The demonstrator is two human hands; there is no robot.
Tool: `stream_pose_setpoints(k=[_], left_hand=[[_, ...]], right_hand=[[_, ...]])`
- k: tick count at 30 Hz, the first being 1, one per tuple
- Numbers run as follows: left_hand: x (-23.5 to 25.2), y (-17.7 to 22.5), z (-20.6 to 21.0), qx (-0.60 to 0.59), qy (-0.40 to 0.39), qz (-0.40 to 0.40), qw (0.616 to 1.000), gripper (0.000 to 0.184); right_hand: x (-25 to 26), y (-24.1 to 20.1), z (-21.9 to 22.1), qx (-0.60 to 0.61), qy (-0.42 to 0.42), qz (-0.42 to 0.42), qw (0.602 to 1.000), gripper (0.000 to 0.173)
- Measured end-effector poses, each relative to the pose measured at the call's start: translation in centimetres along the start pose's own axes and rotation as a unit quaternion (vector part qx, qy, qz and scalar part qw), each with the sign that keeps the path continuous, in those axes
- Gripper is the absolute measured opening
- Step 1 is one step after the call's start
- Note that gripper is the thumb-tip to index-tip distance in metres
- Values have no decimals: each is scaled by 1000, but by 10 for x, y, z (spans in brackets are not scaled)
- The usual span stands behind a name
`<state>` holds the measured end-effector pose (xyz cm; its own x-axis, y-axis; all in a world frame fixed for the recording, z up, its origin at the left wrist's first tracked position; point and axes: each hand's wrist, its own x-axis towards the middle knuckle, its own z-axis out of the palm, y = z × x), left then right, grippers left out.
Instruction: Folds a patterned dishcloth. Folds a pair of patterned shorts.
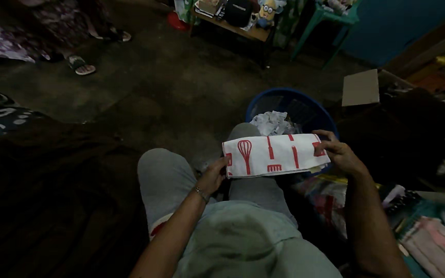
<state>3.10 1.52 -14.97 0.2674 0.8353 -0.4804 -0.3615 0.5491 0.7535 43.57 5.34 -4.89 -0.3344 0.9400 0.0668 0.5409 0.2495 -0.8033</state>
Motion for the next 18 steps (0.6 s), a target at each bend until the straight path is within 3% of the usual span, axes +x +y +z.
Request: stream_pose_setpoints(k=[4,7,10,13,15,18], left_hand=[[-15,10,21,-42,1,18,999,27],[-17,1,25,-63,-19,42,997,33],[-19,-2,25,-68,-33,51,996,38],[-25,1,24,-94,-51,42,993,38],[-30,0,23,-131,-54,44,989,39],[-30,-5,19,-167,-87,54,981,58]], right_hand=[[4,-18,-16,-30,14,-7,999,16],[16,-63,-5,-76,14,-23,997,9],[31,-108,36,-121,-10,-113,986,11],[40,-133,104,-138,-68,-202,967,12],[43,-134,148,-121,-122,-215,961,25],[47,-128,174,-101,-158,-190,964,38]])
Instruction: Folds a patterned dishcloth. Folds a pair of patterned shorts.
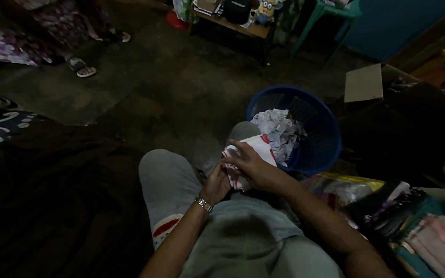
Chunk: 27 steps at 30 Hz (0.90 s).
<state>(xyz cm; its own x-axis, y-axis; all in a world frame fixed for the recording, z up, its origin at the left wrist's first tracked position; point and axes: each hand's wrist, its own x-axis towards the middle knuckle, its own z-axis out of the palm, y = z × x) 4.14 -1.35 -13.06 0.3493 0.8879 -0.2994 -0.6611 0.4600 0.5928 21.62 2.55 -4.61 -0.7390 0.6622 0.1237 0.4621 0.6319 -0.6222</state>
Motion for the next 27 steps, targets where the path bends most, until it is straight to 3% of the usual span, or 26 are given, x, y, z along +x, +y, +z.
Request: stream_pose_setpoints(k=[3,6,9,13,17,20,24,27], left_hand=[[-1,-1,-7,12,-62,3,998,70],[-2,-5,-7,69,-28,22,997,53],[-2,-5,1,177,10,33,984,63],[0,-7,5,216,64,12,974,56],[-11,1,15,277,72,26,958,47],[-25,15,30,340,16,33,940,39],[-22,36,30,315,-182,49,930,74],[-12,50,11,352,-166,42,920,64]], right_hand=[[-3,18,-1,-45,82,49,994,34],[-8,42,14,-114,144,79,980,41],[-7,65,32,-150,112,151,971,55],[14,62,27,-153,83,229,958,64],[19,49,-3,-106,9,173,979,56],[-9,31,-43,-11,-20,117,993,46],[-82,-19,-99,-9,121,152,981,32],[-161,-49,-145,-40,288,224,930,23]])
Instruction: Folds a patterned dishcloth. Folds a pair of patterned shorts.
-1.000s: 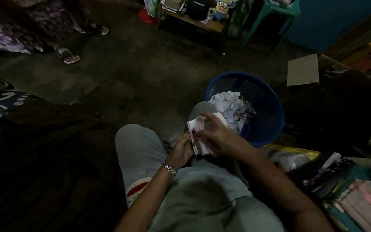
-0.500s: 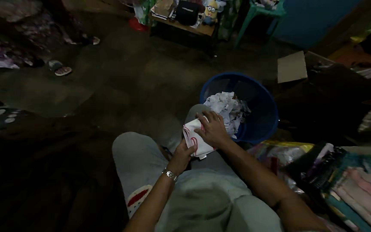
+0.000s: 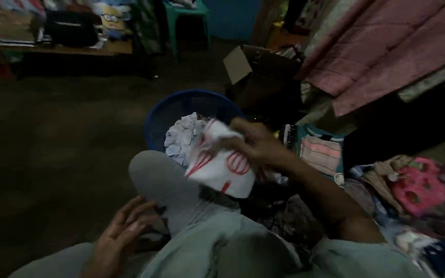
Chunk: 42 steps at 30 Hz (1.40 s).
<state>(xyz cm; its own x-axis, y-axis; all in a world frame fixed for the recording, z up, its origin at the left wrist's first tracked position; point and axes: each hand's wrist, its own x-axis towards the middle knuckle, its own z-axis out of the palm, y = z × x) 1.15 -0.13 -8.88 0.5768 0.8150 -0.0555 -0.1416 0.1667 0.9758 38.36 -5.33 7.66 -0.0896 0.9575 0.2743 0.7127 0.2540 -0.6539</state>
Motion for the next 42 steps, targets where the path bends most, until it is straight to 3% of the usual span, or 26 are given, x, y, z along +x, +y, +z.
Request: stream_pose_setpoints(k=[3,7,9,11,13,15,18,20,24,28,33,42], left_hand=[[-7,-5,-29,85,73,-76,991,43],[-16,-17,-54,91,173,-177,965,32],[-22,-28,-67,75,196,-196,958,29],[-26,-35,-73,59,213,-208,953,28],[-27,-35,-70,41,230,-208,950,25],[-27,-34,-69,23,235,-215,948,23],[-31,-33,-70,12,247,-219,944,24],[-33,-35,-70,-8,252,-210,945,23],[-33,-33,-67,-23,266,-204,942,22],[-31,-34,-65,-3,268,-219,938,23],[-29,-34,-60,20,272,-220,937,23],[-32,-41,-66,-9,255,-211,944,25]], right_hand=[[-52,16,-78,-32,196,101,975,26],[-118,37,-138,-86,360,361,856,46],[-151,60,-146,-159,330,470,803,56],[-178,85,-142,-243,194,581,752,62],[-194,99,-128,-313,107,611,720,62],[-199,110,-113,-345,140,543,752,54],[-196,125,-85,-387,179,370,825,36],[-196,139,-64,-394,176,310,847,37],[-200,173,-52,-353,150,362,850,47],[-192,207,-82,-272,131,377,875,40],[-178,236,-98,-264,89,361,890,42],[-204,212,-95,-250,102,326,906,44]])
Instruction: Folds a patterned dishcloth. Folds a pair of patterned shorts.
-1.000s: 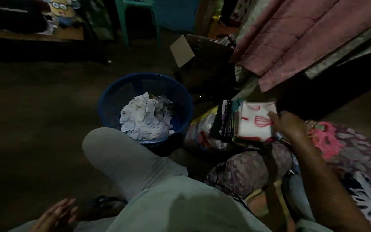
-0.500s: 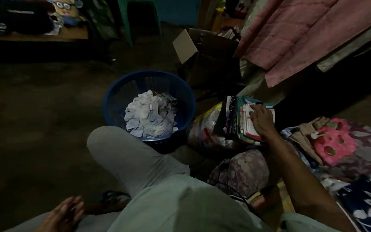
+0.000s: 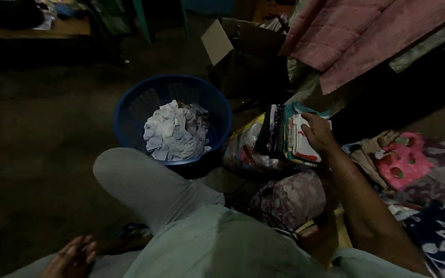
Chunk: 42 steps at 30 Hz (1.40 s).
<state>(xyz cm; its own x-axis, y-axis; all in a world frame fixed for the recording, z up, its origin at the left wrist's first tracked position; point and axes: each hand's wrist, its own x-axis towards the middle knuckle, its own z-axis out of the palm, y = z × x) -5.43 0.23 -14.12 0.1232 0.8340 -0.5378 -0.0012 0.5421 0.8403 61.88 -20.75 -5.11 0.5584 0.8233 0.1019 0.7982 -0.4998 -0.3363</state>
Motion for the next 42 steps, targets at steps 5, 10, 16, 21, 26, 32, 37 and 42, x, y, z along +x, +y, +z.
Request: stream_pose_setpoints(k=[5,10,16,21,26,32,37,42], left_hand=[[4,0,-2,8,-4,5,1000,24],[4,-2,-6,0,3,8,1000,26],[3,0,1,-3,9,15,1000,25],[6,-6,-3,6,17,20,1000,23],[-4,-4,4,41,37,22,998,23],[1,-5,8,49,33,6,998,24],[-2,-4,0,-9,14,0,1000,24],[-12,0,-3,-34,30,-2,999,26]], right_hand=[[-14,-5,3,-36,12,-29,999,45],[-5,-32,-8,-52,23,-24,998,41],[13,-128,41,-6,-13,-104,994,31],[47,-182,149,-87,-378,-90,917,41],[60,-154,233,-133,-386,-32,912,52],[46,-155,242,-153,-417,21,896,56],[46,-138,254,-190,-424,-38,885,52],[40,-124,249,-191,-417,-79,885,49]])
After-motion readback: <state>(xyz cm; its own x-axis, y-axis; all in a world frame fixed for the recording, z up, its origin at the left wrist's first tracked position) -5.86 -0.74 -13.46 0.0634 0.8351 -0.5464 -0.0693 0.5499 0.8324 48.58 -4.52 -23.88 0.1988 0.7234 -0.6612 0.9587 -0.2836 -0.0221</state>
